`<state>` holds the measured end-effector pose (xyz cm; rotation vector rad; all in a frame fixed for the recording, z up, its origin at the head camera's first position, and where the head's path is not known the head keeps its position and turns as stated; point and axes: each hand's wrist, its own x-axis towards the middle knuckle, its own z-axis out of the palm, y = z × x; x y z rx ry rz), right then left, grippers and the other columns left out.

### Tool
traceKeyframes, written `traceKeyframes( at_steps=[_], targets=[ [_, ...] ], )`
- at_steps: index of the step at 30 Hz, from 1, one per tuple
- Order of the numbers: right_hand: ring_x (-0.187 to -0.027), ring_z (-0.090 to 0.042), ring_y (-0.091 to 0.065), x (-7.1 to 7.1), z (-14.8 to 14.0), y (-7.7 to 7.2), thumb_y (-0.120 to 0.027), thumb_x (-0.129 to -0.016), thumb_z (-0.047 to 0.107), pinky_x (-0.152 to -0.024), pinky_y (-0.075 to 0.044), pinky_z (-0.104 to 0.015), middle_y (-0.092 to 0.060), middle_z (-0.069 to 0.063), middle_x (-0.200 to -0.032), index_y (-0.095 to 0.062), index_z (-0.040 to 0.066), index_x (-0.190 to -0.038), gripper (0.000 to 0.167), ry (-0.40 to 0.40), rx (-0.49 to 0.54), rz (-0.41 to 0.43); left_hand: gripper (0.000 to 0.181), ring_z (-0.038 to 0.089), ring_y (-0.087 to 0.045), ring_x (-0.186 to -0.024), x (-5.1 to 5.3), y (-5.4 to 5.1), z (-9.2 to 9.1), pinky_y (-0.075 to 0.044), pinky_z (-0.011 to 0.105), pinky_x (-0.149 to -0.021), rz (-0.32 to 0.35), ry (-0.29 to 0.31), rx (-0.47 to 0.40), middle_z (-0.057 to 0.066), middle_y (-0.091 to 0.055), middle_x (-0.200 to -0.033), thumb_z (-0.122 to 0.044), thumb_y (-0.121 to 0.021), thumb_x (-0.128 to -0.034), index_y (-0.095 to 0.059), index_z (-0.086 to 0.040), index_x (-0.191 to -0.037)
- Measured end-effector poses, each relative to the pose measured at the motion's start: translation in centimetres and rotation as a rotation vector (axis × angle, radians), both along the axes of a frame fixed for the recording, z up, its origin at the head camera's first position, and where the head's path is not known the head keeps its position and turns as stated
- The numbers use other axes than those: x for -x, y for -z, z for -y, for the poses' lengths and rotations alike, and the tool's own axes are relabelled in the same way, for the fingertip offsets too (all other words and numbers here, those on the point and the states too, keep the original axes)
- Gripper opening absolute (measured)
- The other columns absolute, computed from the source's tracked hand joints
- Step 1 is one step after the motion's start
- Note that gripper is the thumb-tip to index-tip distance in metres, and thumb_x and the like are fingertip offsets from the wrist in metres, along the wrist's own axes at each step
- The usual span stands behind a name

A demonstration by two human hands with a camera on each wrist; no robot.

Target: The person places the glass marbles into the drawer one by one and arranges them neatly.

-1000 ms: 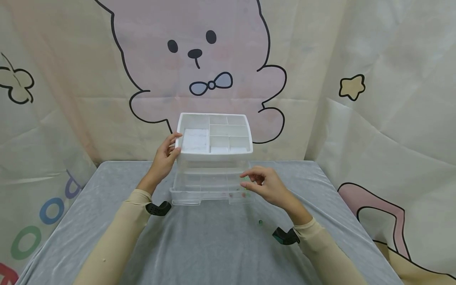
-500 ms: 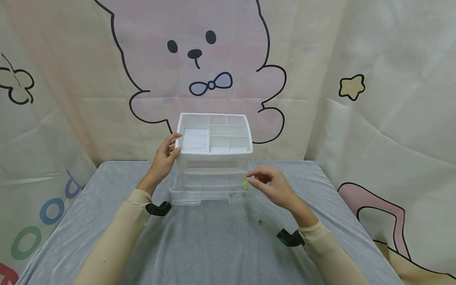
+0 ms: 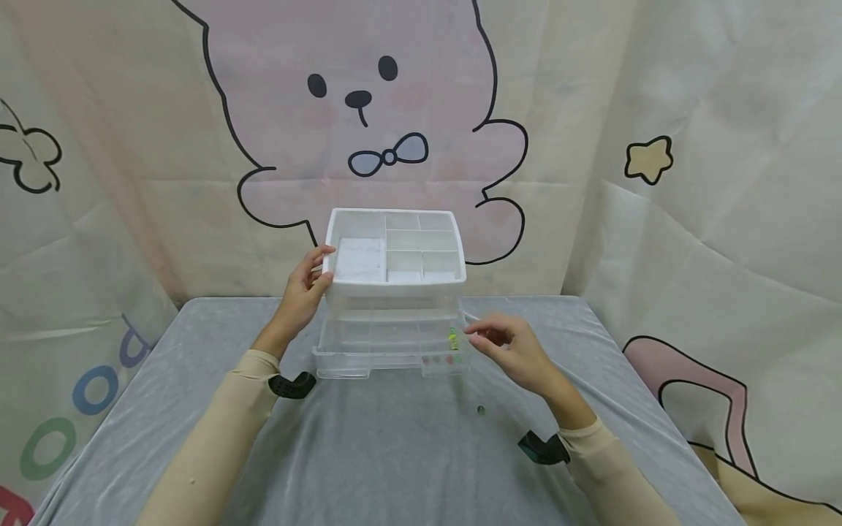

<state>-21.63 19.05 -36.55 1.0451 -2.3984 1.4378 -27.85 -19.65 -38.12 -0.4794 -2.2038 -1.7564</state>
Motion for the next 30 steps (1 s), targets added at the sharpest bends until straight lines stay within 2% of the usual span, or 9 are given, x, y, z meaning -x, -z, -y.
traceKeyframes(
  at_steps=[8, 17, 20, 25, 30],
  targets=[
    [-0.059, -0.003, -0.048, 0.1, -1.4, 1.3, -0.064, -0.095, -0.003, -0.055, -0.045, -0.024, -0.068, 0.001, -0.088, -0.074, 0.002, -0.106, 0.016, 0.001, 0.018, 0.003, 0.044, 0.043, -0.048, -0.135, 0.0, 0.0, 0.0, -0.043, 0.014, -0.087, -0.003, -0.001, 0.000, 0.022, -0.031, -0.161, -0.013, -0.046, -0.1068, -0.039, -0.011, -0.150],
    [-0.065, -0.004, -0.053, -0.1, -2.8, 3.0, -0.063, -0.098, 0.003, -0.059, -0.047, -0.025, -0.073, -0.010, -0.098, -0.074, 0.002, -0.108, 0.015, 0.025, -0.024, 0.113, 0.045, 0.041, -0.049, -0.133, 0.1, 0.1, 0.1, -0.043, 0.014, -0.087, -0.009, 0.003, -0.008, 0.023, -0.035, -0.158, -0.012, -0.045, -0.1072, -0.038, -0.010, -0.151],
    [-0.066, -0.002, -0.052, -0.3, -3.1, 3.7, -0.063, -0.098, 0.005, -0.059, -0.046, -0.024, -0.073, -0.008, -0.098, -0.074, 0.003, -0.109, 0.016, 0.039, -0.029, 0.132, 0.045, 0.041, -0.049, -0.133, 0.2, 0.1, 0.1, -0.044, 0.014, -0.087, -0.010, 0.002, -0.005, 0.022, -0.036, -0.158, -0.012, -0.045, -0.1071, -0.038, -0.011, -0.152],
    [-0.063, -0.001, -0.049, -0.4, -3.4, 5.2, -0.063, -0.098, 0.004, -0.057, -0.045, -0.024, -0.066, 0.004, -0.086, -0.074, 0.002, -0.108, 0.015, 0.044, -0.024, 0.142, 0.045, 0.042, -0.049, -0.133, 0.1, 0.1, 0.1, -0.045, 0.014, -0.086, -0.006, 0.006, -0.013, 0.023, -0.036, -0.158, -0.012, -0.046, -0.1071, -0.038, -0.011, -0.151],
    [-0.060, -0.001, -0.046, -0.7, -3.6, 6.4, -0.063, -0.098, 0.004, -0.054, -0.044, -0.025, -0.058, 0.005, -0.076, -0.074, 0.002, -0.108, 0.015, 0.045, -0.010, 0.168, 0.044, 0.043, -0.049, -0.133, 0.1, 0.0, 0.1, -0.045, 0.014, -0.086, -0.006, 0.004, -0.010, 0.023, -0.035, -0.158, -0.013, -0.046, -0.1074, -0.038, -0.011, -0.151]
  ],
)
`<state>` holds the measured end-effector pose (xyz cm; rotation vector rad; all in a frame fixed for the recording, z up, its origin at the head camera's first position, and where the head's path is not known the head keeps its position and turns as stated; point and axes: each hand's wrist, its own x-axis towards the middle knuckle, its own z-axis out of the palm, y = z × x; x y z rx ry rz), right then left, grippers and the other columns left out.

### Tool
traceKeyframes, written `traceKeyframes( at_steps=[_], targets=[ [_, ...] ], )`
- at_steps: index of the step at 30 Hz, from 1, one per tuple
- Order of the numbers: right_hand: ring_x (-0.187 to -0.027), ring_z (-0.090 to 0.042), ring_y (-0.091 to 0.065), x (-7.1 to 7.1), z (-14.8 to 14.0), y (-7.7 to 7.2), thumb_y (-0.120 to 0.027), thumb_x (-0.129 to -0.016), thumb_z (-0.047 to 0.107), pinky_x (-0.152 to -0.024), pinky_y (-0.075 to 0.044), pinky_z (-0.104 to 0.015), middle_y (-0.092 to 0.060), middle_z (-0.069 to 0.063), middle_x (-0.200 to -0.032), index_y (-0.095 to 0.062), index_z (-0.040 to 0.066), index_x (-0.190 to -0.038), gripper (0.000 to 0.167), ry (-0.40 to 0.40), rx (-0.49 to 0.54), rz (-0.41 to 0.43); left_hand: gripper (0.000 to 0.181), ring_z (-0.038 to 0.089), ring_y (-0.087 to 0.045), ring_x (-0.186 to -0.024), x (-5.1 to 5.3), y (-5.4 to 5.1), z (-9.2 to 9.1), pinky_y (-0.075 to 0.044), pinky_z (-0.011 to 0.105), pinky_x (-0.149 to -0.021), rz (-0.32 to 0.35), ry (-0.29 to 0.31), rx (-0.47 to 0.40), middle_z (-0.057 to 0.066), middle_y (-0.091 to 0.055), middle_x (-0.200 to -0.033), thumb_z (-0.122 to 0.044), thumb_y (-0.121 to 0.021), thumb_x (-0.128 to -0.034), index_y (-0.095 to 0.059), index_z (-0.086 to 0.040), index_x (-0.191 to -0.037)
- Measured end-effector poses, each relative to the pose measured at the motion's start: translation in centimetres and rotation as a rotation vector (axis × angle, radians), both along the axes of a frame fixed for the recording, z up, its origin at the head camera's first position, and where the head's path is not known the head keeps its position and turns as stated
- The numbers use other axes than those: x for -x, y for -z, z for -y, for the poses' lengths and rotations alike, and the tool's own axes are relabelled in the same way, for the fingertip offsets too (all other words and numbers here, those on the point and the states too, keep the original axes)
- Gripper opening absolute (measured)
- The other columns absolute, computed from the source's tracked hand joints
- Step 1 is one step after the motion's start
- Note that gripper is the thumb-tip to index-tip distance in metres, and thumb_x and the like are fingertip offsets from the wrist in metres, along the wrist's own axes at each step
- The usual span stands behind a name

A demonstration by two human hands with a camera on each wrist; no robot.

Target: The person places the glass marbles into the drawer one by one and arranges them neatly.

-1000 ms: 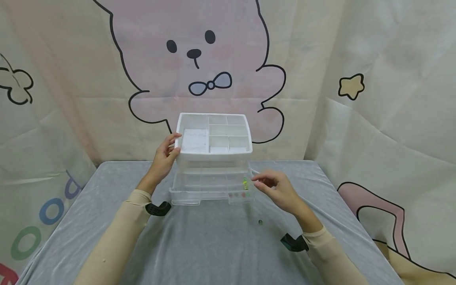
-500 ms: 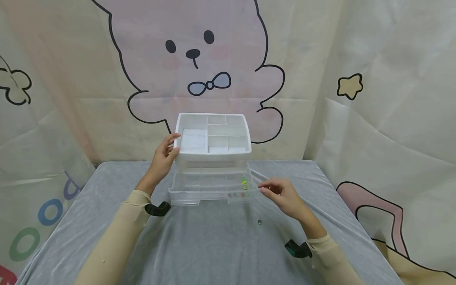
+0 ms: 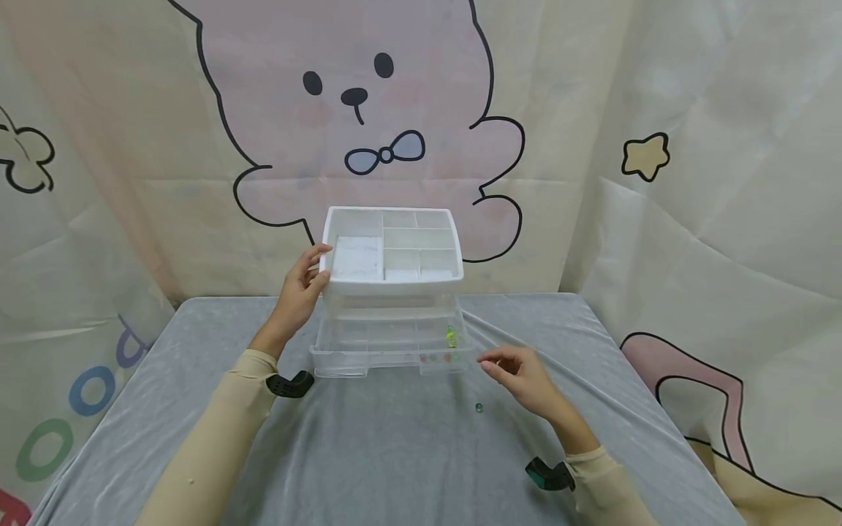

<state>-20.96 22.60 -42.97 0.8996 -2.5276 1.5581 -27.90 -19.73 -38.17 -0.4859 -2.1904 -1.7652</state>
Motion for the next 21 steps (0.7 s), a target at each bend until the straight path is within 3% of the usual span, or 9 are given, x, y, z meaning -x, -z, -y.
traceKeyframes(
  at_steps=[10, 16, 18, 21],
  targets=[
    [-0.061, -0.005, -0.051, -0.2, -0.4, 1.6, -0.062, -0.099, 0.006, -0.057, -0.047, -0.025, -0.060, 0.008, -0.078, -0.074, 0.002, -0.109, 0.016, -0.001, -0.033, 0.050, 0.045, 0.043, -0.049, -0.133, -0.1, -0.1, -0.1, -0.044, 0.014, -0.086, -0.005, 0.005, 0.001, 0.024, -0.036, -0.157, -0.012, -0.045, -0.1074, -0.037, -0.010, -0.151],
    [-0.063, -0.018, -0.057, 0.3, -0.8, 2.5, -0.062, -0.100, 0.010, -0.058, -0.050, -0.026, -0.068, -0.018, -0.088, -0.072, -0.006, -0.112, 0.022, -0.033, -0.094, 0.120, 0.044, 0.044, -0.049, -0.132, -0.1, -0.1, -0.2, -0.044, 0.014, -0.086, -0.011, 0.008, -0.002, 0.025, -0.035, -0.157, -0.012, -0.046, -0.1074, -0.038, -0.010, -0.151],
    [-0.065, -0.013, -0.058, 0.6, -1.0, 3.0, -0.062, -0.100, 0.012, -0.060, -0.049, -0.025, -0.070, -0.024, -0.095, -0.071, -0.007, -0.115, 0.025, -0.052, -0.132, 0.152, 0.044, 0.043, -0.049, -0.132, -0.1, 0.0, -0.1, -0.044, 0.013, -0.086, -0.011, 0.002, 0.004, 0.025, -0.034, -0.158, -0.013, -0.045, -0.1075, -0.038, -0.010, -0.151],
    [-0.067, -0.005, -0.056, 0.9, -1.3, 3.8, -0.065, -0.098, 0.013, -0.060, -0.048, -0.022, -0.071, -0.021, -0.097, -0.071, -0.006, -0.116, 0.027, -0.093, -0.186, 0.191, 0.044, 0.043, -0.049, -0.133, -0.1, -0.1, -0.1, -0.043, 0.013, -0.086, -0.007, -0.001, 0.006, 0.024, -0.033, -0.159, -0.013, -0.045, -0.1075, -0.037, -0.010, -0.151]
  ],
)
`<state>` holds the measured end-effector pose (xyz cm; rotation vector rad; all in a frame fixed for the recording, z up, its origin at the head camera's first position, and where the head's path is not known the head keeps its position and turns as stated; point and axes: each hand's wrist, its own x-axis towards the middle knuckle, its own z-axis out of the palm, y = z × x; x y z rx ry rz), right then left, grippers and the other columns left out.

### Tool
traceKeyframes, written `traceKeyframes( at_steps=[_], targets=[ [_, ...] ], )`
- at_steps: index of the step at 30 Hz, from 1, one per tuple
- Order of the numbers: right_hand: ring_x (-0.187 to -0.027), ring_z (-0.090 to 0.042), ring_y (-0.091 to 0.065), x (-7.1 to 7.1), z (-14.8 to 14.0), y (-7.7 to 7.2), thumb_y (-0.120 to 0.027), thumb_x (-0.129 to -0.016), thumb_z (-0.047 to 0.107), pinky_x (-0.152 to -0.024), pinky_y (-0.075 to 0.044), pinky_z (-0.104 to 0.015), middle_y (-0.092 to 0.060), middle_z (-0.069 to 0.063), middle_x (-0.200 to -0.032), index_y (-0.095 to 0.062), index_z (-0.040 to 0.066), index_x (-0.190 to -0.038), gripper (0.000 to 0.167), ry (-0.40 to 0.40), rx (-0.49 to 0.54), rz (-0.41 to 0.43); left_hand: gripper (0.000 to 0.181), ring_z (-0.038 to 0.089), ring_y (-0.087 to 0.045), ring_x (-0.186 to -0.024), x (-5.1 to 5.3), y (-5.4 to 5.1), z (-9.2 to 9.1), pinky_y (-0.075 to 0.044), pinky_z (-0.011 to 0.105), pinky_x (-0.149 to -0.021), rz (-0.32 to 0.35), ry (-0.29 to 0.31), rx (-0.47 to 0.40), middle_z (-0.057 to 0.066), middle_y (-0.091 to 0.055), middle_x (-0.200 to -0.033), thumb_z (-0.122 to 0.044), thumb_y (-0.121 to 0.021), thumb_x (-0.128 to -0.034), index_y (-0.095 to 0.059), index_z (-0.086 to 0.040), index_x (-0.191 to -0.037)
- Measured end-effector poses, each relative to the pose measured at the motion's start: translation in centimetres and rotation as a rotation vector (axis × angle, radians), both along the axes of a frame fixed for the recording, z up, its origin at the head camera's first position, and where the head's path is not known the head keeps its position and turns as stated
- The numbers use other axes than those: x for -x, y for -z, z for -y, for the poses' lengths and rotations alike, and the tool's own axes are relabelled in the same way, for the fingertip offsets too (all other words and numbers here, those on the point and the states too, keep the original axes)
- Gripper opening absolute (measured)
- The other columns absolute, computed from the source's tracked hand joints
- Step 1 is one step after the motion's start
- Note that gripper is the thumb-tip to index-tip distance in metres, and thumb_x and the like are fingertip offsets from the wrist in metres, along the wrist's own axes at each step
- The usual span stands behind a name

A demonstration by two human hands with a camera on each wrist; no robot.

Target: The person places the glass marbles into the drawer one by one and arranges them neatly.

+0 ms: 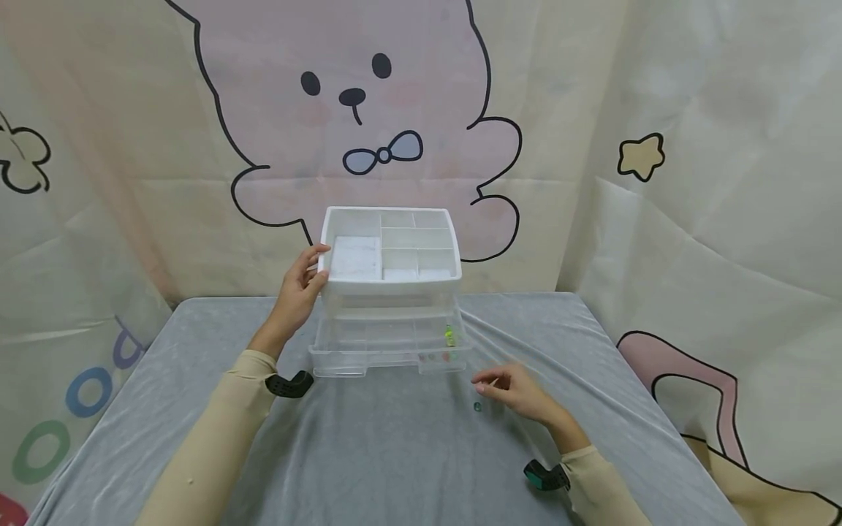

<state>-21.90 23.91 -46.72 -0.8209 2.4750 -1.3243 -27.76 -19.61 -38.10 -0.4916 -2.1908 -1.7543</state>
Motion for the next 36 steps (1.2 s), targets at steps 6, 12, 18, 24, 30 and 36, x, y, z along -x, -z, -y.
traceKeyframes(
  at_steps=[6, 12, 18, 24, 30, 36],
  targets=[
    [-0.063, 0.002, -0.052, 0.5, -0.4, 1.4, -0.075, -0.090, 0.008, -0.057, -0.044, -0.018, -0.066, -0.016, -0.089, -0.071, -0.008, -0.114, 0.029, -0.076, -0.010, 0.085, 0.044, 0.042, -0.049, -0.133, 0.0, 0.0, 0.1, -0.044, 0.013, -0.086, 0.013, 0.000, 0.004, 0.023, -0.034, -0.159, -0.014, -0.045, -0.1077, -0.037, -0.011, -0.151],
    [-0.064, 0.001, -0.052, 0.9, -0.5, 2.6, -0.077, -0.087, 0.003, -0.058, -0.046, -0.018, -0.068, -0.022, -0.088, -0.072, -0.008, -0.110, 0.026, -0.100, -0.023, 0.059, 0.045, 0.042, -0.049, -0.133, -0.1, -0.1, 0.2, -0.044, 0.013, -0.086, 0.016, -0.006, 0.008, 0.023, -0.034, -0.160, -0.015, -0.045, -0.1079, -0.037, -0.012, -0.152],
    [-0.066, 0.002, -0.052, 0.9, -0.5, 2.9, -0.077, -0.087, 0.007, -0.059, -0.046, -0.019, -0.067, -0.011, -0.084, -0.072, -0.008, -0.108, 0.026, -0.101, -0.012, 0.064, 0.045, 0.042, -0.049, -0.134, -0.1, -0.1, 0.2, -0.044, 0.013, -0.087, 0.022, -0.007, 0.007, 0.022, -0.034, -0.160, -0.015, -0.045, -0.1077, -0.037, -0.013, -0.152],
    [-0.065, 0.005, -0.049, 1.2, -0.6, 3.3, -0.075, -0.088, 0.005, -0.054, -0.044, -0.019, -0.059, 0.004, -0.075, -0.072, -0.010, -0.102, 0.021, -0.156, 0.038, -0.004, 0.044, 0.041, -0.049, -0.132, 0.0, -0.1, 0.1, -0.044, 0.013, -0.087, 0.005, -0.004, -0.005, 0.023, -0.035, -0.159, -0.014, -0.046, -0.1076, -0.037, -0.011, -0.151],
    [-0.061, 0.004, -0.048, 1.0, -0.4, 2.9, -0.076, -0.086, 0.002, -0.055, -0.042, -0.017, -0.060, -0.006, -0.071, -0.074, -0.009, -0.097, 0.017, -0.070, -0.004, 0.048, 0.043, 0.040, -0.051, -0.127, 0.2, -0.1, -0.1, -0.045, 0.014, -0.085, -0.015, 0.003, -0.019, 0.024, -0.038, -0.156, -0.013, -0.046, -0.1075, -0.038, -0.009, -0.150],
    [-0.060, 0.002, -0.047, 0.7, -0.1, 2.8, -0.076, -0.085, -0.001, -0.055, -0.040, -0.016, -0.061, -0.014, -0.071, -0.074, -0.010, -0.097, 0.015, -0.025, -0.035, 0.074, 0.044, 0.033, -0.053, -0.124, 0.0, -0.1, -0.1, -0.045, 0.015, -0.085, -0.015, 0.003, -0.021, 0.025, -0.038, -0.155, -0.012, -0.045, -0.1073, -0.038, -0.008, -0.150]
  ],
)
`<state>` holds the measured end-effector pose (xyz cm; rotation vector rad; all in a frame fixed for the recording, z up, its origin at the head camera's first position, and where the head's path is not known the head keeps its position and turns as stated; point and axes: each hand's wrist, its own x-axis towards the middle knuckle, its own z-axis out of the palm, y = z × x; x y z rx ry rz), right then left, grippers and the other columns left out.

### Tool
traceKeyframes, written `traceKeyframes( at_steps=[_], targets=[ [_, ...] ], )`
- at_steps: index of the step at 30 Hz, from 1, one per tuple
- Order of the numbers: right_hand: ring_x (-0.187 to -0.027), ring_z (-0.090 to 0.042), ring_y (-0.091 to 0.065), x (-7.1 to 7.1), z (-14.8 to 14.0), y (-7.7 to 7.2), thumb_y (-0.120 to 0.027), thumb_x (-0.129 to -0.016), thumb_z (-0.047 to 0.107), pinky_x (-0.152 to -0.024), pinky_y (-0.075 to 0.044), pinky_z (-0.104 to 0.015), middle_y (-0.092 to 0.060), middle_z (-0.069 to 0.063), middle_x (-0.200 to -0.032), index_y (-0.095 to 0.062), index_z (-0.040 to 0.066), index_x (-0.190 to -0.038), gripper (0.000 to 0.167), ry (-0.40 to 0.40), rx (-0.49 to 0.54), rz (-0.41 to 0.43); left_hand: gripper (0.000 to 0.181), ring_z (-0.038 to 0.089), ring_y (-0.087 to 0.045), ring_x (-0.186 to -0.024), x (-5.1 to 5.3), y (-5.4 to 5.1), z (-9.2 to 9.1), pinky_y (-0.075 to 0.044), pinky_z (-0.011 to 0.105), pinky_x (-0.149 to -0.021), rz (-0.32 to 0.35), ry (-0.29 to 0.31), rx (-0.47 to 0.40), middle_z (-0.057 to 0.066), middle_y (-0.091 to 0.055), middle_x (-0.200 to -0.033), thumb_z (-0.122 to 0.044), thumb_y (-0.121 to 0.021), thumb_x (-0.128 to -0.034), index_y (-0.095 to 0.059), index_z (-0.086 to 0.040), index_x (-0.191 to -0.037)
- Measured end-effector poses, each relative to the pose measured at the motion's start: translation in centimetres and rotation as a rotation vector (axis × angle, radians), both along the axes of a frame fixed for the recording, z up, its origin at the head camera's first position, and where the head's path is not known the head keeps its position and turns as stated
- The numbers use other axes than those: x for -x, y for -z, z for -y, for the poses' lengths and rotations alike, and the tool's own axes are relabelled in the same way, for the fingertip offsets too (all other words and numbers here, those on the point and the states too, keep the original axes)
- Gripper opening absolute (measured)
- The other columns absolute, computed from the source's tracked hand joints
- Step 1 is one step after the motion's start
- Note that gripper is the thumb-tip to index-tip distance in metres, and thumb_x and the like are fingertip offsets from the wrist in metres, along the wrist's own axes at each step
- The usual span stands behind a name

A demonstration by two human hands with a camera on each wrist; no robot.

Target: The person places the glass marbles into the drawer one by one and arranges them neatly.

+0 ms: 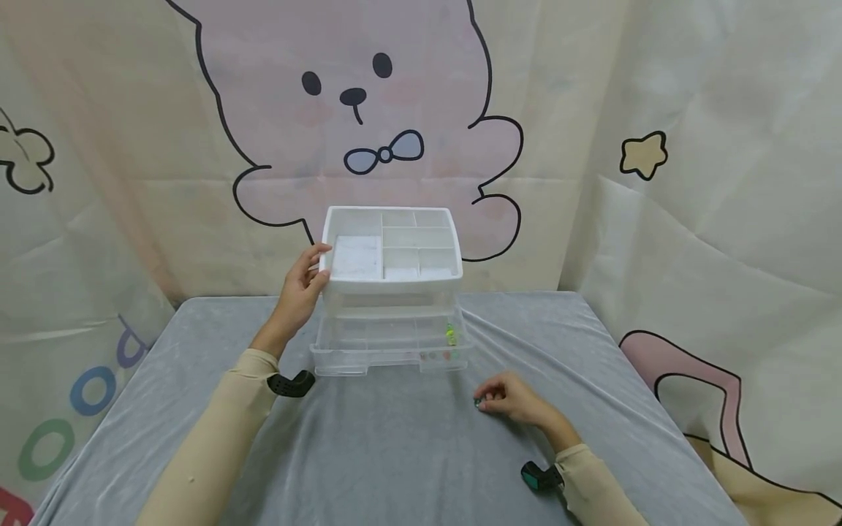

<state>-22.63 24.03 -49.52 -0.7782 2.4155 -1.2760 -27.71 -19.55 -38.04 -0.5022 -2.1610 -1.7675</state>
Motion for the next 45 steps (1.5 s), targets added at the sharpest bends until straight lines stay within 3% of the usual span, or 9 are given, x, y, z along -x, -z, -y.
traceKeyframes(
  at_steps=[5, 11, 14, 21, 32, 36, 40, 45],
  targets=[
    [-0.058, 0.001, -0.046, -0.1, 0.1, -0.1, -0.075, -0.088, 0.002, -0.055, -0.040, -0.017, -0.059, -0.009, -0.071, -0.073, -0.009, -0.098, 0.015, 0.016, -0.004, 0.026, 0.044, 0.024, -0.054, -0.119, -0.1, -0.1, -0.1, -0.045, 0.017, -0.085, 0.016, 0.005, -0.001, 0.022, -0.039, -0.156, -0.014, -0.045, -0.1074, -0.038, -0.011, -0.151],
    [-0.058, 0.001, -0.044, -0.1, 0.1, 0.2, -0.072, -0.089, -0.001, -0.055, -0.039, -0.017, -0.059, -0.015, -0.071, -0.073, -0.011, -0.099, 0.015, 0.017, -0.022, 0.012, 0.045, 0.033, -0.051, -0.124, -0.1, 0.0, -0.1, -0.044, 0.016, -0.086, 0.029, -0.004, 0.003, 0.021, -0.036, -0.159, -0.014, -0.045, -0.1073, -0.038, -0.013, -0.152],
    [-0.058, 0.000, -0.044, -0.4, 0.4, -0.5, -0.071, -0.089, -0.003, -0.055, -0.039, -0.017, -0.058, -0.019, -0.071, -0.072, -0.014, -0.099, 0.014, 0.012, -0.028, 0.009, 0.045, 0.033, -0.051, -0.124, -0.2, 0.0, -0.1, -0.044, 0.016, -0.086, 0.034, -0.013, 0.003, 0.021, -0.036, -0.158, -0.014, -0.045, -0.1073, -0.038, -0.014, -0.151],
    [-0.058, 0.002, -0.046, 0.3, 0.2, 0.4, -0.074, -0.089, 0.005, -0.055, -0.041, -0.017, -0.059, -0.003, -0.071, -0.075, -0.006, -0.098, 0.014, 0.003, -0.019, 0.005, 0.044, 0.026, -0.052, -0.119, -0.1, 0.0, 0.1, -0.044, 0.018, -0.085, 0.031, -0.019, 0.004, 0.020, -0.037, -0.156, -0.015, -0.045, -0.1074, -0.039, -0.014, -0.151],
    [-0.060, 0.002, -0.048, 0.2, -0.1, 0.3, -0.075, -0.090, 0.007, -0.057, -0.042, -0.017, -0.058, 0.003, -0.073, -0.074, -0.006, -0.098, 0.016, 0.022, 0.008, 0.030, 0.045, 0.019, -0.052, -0.115, -0.1, 0.0, -0.1, -0.044, 0.018, -0.085, 0.043, -0.013, 0.010, 0.020, -0.037, -0.155, -0.015, -0.046, -0.1071, -0.039, -0.014, -0.151],
    [-0.060, 0.001, -0.048, 0.2, -0.3, -0.2, -0.073, -0.090, 0.006, -0.055, -0.042, -0.018, -0.060, -0.002, -0.074, -0.073, -0.007, -0.100, 0.016, 0.032, 0.039, 0.029, 0.045, 0.024, -0.051, -0.121, -0.1, -0.1, -0.1, -0.044, 0.018, -0.087, 0.046, -0.017, 0.011, 0.019, -0.036, -0.156, -0.015, -0.047, -0.1072, -0.039, -0.015, -0.151],
    [-0.062, -0.001, -0.051, 0.2, -0.4, -1.1, -0.071, -0.092, 0.006, -0.055, -0.045, -0.021, -0.063, -0.013, -0.076, -0.073, -0.006, -0.102, 0.016, 0.049, 0.057, -0.040, 0.046, 0.026, -0.051, -0.124, -0.1, -0.1, -0.1, -0.044, 0.017, -0.088, 0.030, -0.008, 0.009, 0.020, -0.036, -0.157, -0.015, -0.047, -0.1070, -0.038, -0.013, -0.152],
    [-0.065, -0.003, -0.053, 0.2, -0.1, -2.6, -0.069, -0.096, 0.011, -0.059, -0.047, -0.022, -0.064, -0.010, -0.080, -0.073, -0.004, -0.105, 0.018, 0.072, 0.060, -0.108, 0.045, 0.024, -0.052, -0.121, 0.0, 0.0, -0.1, -0.044, 0.016, -0.086, 0.027, -0.006, 0.000, 0.022, -0.037, -0.154, -0.012, -0.047, -0.1063, -0.039, -0.010, -0.150]
  ],
)
